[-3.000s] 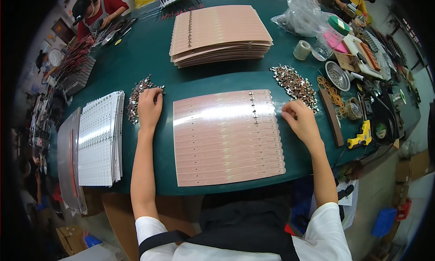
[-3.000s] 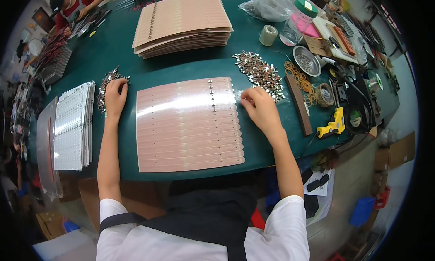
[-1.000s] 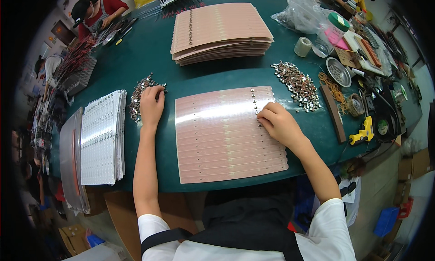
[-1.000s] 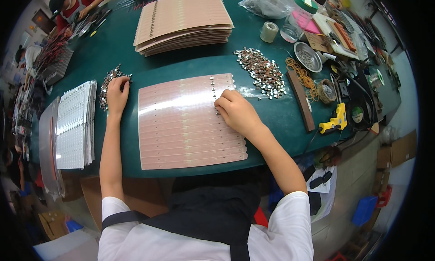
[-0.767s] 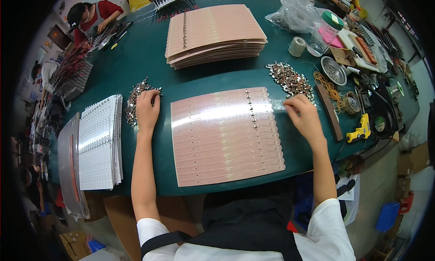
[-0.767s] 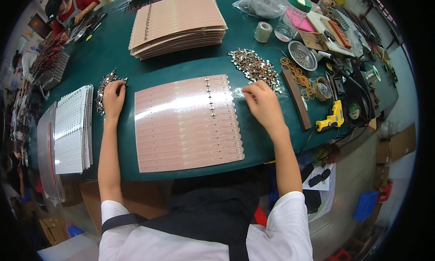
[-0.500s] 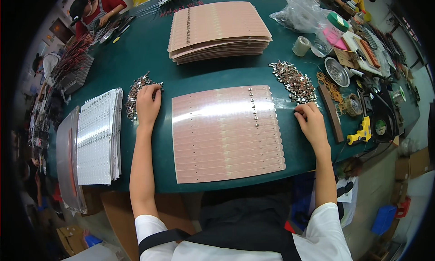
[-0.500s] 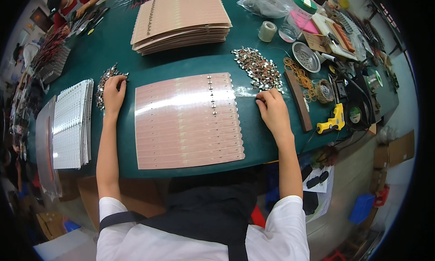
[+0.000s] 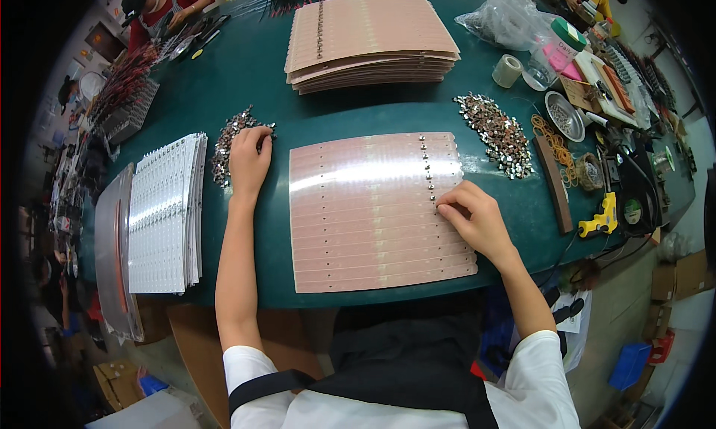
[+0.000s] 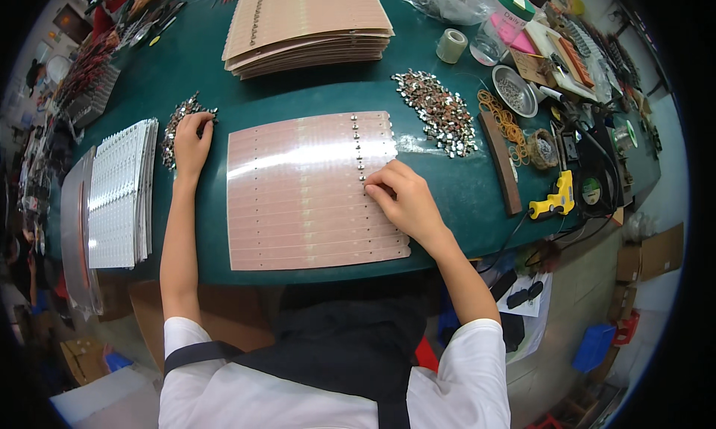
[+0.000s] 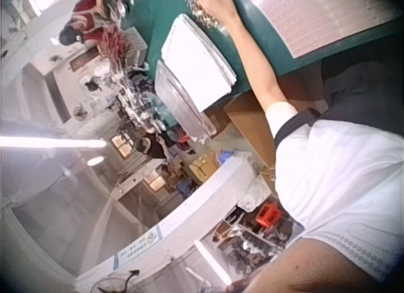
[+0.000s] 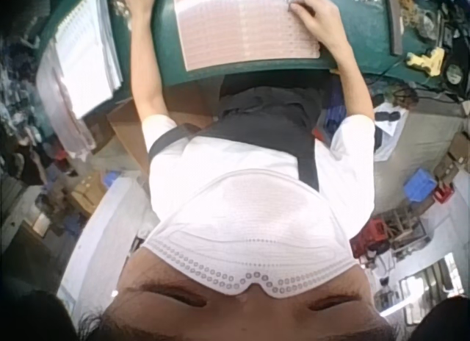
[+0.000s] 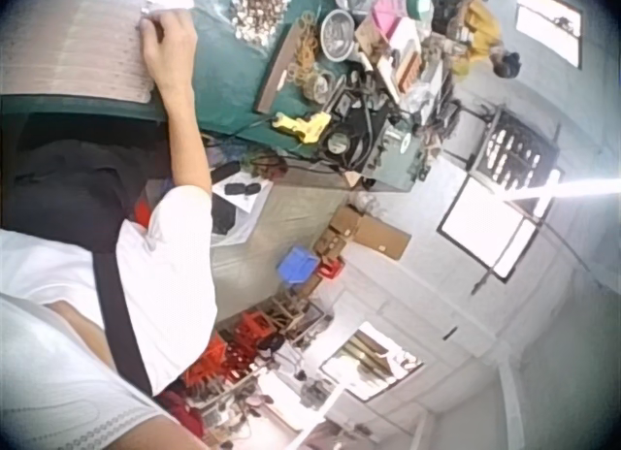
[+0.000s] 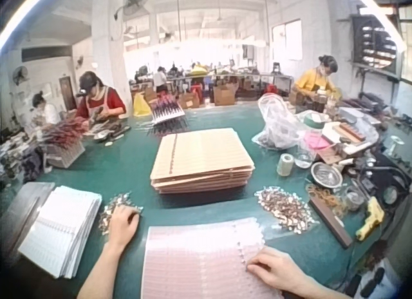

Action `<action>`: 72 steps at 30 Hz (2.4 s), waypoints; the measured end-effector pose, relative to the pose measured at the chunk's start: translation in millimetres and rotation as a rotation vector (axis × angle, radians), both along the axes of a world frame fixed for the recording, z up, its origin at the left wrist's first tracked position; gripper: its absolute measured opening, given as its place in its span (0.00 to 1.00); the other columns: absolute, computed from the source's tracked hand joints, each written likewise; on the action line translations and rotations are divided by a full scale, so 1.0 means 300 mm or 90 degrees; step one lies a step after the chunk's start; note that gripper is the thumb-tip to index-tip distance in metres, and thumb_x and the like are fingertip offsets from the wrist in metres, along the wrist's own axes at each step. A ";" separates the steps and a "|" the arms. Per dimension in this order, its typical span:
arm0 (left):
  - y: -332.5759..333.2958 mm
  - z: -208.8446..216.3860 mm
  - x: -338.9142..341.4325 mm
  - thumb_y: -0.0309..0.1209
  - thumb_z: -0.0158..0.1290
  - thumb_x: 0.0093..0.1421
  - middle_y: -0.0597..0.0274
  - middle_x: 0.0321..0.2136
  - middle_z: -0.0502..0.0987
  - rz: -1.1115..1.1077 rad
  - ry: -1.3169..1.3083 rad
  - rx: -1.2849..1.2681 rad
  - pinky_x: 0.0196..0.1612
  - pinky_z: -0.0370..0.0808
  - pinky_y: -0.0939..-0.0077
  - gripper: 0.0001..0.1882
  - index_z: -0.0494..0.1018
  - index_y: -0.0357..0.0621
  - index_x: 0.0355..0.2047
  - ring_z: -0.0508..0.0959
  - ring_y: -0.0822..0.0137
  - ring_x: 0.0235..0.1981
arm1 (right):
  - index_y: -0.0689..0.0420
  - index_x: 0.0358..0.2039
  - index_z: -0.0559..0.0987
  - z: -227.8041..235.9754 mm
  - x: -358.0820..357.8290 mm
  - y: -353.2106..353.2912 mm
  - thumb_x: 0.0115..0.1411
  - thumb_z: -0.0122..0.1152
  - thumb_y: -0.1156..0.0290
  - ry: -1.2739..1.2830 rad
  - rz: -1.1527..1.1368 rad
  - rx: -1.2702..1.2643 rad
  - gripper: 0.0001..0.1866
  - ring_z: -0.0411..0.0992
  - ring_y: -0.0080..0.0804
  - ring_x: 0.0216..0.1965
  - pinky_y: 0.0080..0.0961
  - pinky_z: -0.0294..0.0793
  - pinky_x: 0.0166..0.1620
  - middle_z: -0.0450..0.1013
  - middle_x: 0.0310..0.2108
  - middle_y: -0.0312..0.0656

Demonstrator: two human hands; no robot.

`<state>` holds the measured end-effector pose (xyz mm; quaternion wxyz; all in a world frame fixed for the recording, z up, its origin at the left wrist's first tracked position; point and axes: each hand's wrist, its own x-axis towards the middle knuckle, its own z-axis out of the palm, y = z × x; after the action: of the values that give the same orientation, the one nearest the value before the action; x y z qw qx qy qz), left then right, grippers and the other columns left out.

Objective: The person assembles electronic components onto LED strips by hand, securing them with metal fasteners.

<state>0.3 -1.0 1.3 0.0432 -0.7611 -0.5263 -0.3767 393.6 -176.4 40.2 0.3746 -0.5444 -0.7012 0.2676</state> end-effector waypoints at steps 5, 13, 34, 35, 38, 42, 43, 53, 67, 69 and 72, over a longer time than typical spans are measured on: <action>0.000 -0.001 0.002 0.26 0.56 0.59 0.59 0.34 0.78 -0.006 -0.006 -0.001 0.43 0.74 0.64 0.06 0.78 0.44 0.37 0.77 0.56 0.37 | 0.61 0.32 0.81 -0.024 -0.009 0.005 0.57 0.66 0.76 -0.020 0.000 0.020 0.04 0.74 0.35 0.30 0.28 0.73 0.35 0.73 0.30 0.41; -0.002 0.001 -0.001 0.26 0.56 0.59 0.59 0.33 0.78 0.001 0.006 0.002 0.43 0.74 0.64 0.06 0.78 0.44 0.37 0.77 0.56 0.37 | 0.62 0.32 0.81 -0.037 -0.011 0.012 0.56 0.67 0.77 -0.070 0.013 0.110 0.04 0.73 0.34 0.30 0.27 0.73 0.35 0.73 0.30 0.41; 0.007 -0.008 -0.006 0.27 0.56 0.60 0.58 0.35 0.78 -0.001 0.002 -0.021 0.44 0.74 0.64 0.06 0.78 0.44 0.38 0.77 0.56 0.38 | 0.59 0.36 0.81 -0.059 0.292 0.110 0.58 0.64 0.75 -0.347 -0.212 0.173 0.05 0.74 0.44 0.36 0.38 0.74 0.40 0.71 0.32 0.43; 0.009 -0.008 -0.009 0.27 0.56 0.60 0.58 0.35 0.78 0.001 0.004 -0.021 0.44 0.74 0.64 0.06 0.78 0.44 0.38 0.77 0.56 0.38 | 0.59 0.35 0.80 -0.061 0.291 0.113 0.57 0.64 0.76 -0.365 -0.216 0.181 0.05 0.74 0.45 0.37 0.38 0.74 0.40 0.71 0.33 0.44; 0.008 -0.010 -0.007 0.27 0.56 0.60 0.58 0.35 0.78 -0.003 0.003 -0.017 0.44 0.74 0.64 0.06 0.78 0.44 0.38 0.77 0.56 0.39 | 0.60 0.34 0.79 -0.056 0.295 0.111 0.57 0.64 0.77 -0.410 -0.236 0.185 0.04 0.73 0.44 0.35 0.36 0.75 0.39 0.70 0.33 0.45; 0.004 -0.010 -0.014 0.26 0.56 0.60 0.58 0.35 0.78 0.002 0.002 -0.014 0.44 0.74 0.64 0.06 0.78 0.44 0.38 0.77 0.56 0.38 | 0.61 0.35 0.79 0.008 0.209 0.053 0.59 0.64 0.77 -0.052 -0.160 -0.002 0.04 0.75 0.29 0.32 0.25 0.75 0.36 0.75 0.30 0.40; 0.004 -0.009 -0.012 0.26 0.56 0.60 0.58 0.34 0.78 -0.003 0.009 0.002 0.44 0.74 0.64 0.06 0.78 0.44 0.38 0.77 0.56 0.38 | 0.62 0.36 0.79 0.020 0.174 0.023 0.60 0.64 0.77 0.043 -0.139 -0.062 0.04 0.75 0.24 0.31 0.22 0.74 0.36 0.76 0.30 0.38; 0.009 -0.008 -0.009 0.26 0.56 0.59 0.60 0.33 0.78 -0.003 -0.003 -0.011 0.43 0.74 0.65 0.06 0.78 0.44 0.37 0.77 0.58 0.36 | 0.60 0.35 0.78 0.006 -0.008 -0.045 0.60 0.63 0.76 -0.053 0.015 -0.002 0.04 0.73 0.44 0.34 0.33 0.73 0.38 0.72 0.33 0.44; 0.008 -0.011 -0.010 0.27 0.56 0.59 0.61 0.34 0.78 -0.001 -0.010 -0.019 0.43 0.74 0.65 0.06 0.79 0.45 0.37 0.77 0.58 0.37 | 0.59 0.34 0.76 -0.011 -0.015 -0.039 0.59 0.62 0.75 -0.116 0.038 0.065 0.04 0.73 0.47 0.39 0.38 0.74 0.42 0.71 0.33 0.44; 0.007 -0.011 -0.010 0.27 0.56 0.60 0.61 0.34 0.79 -0.002 -0.010 -0.019 0.43 0.74 0.65 0.06 0.79 0.45 0.38 0.77 0.58 0.37 | 0.59 0.34 0.76 -0.010 -0.014 -0.038 0.59 0.62 0.75 -0.120 0.040 0.068 0.04 0.73 0.47 0.39 0.38 0.74 0.42 0.71 0.33 0.44; 0.005 -0.008 -0.008 0.27 0.56 0.60 0.60 0.34 0.79 -0.003 -0.006 -0.016 0.43 0.74 0.65 0.06 0.79 0.45 0.38 0.77 0.57 0.37 | 0.59 0.34 0.76 -0.008 -0.012 -0.039 0.59 0.62 0.76 -0.125 0.041 0.066 0.04 0.73 0.47 0.39 0.38 0.74 0.42 0.71 0.33 0.44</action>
<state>-2.1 0.6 -1.1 0.0305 -0.7609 -0.5294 -0.3740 390.1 -188.0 37.8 0.3229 -0.5247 -0.7648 0.1883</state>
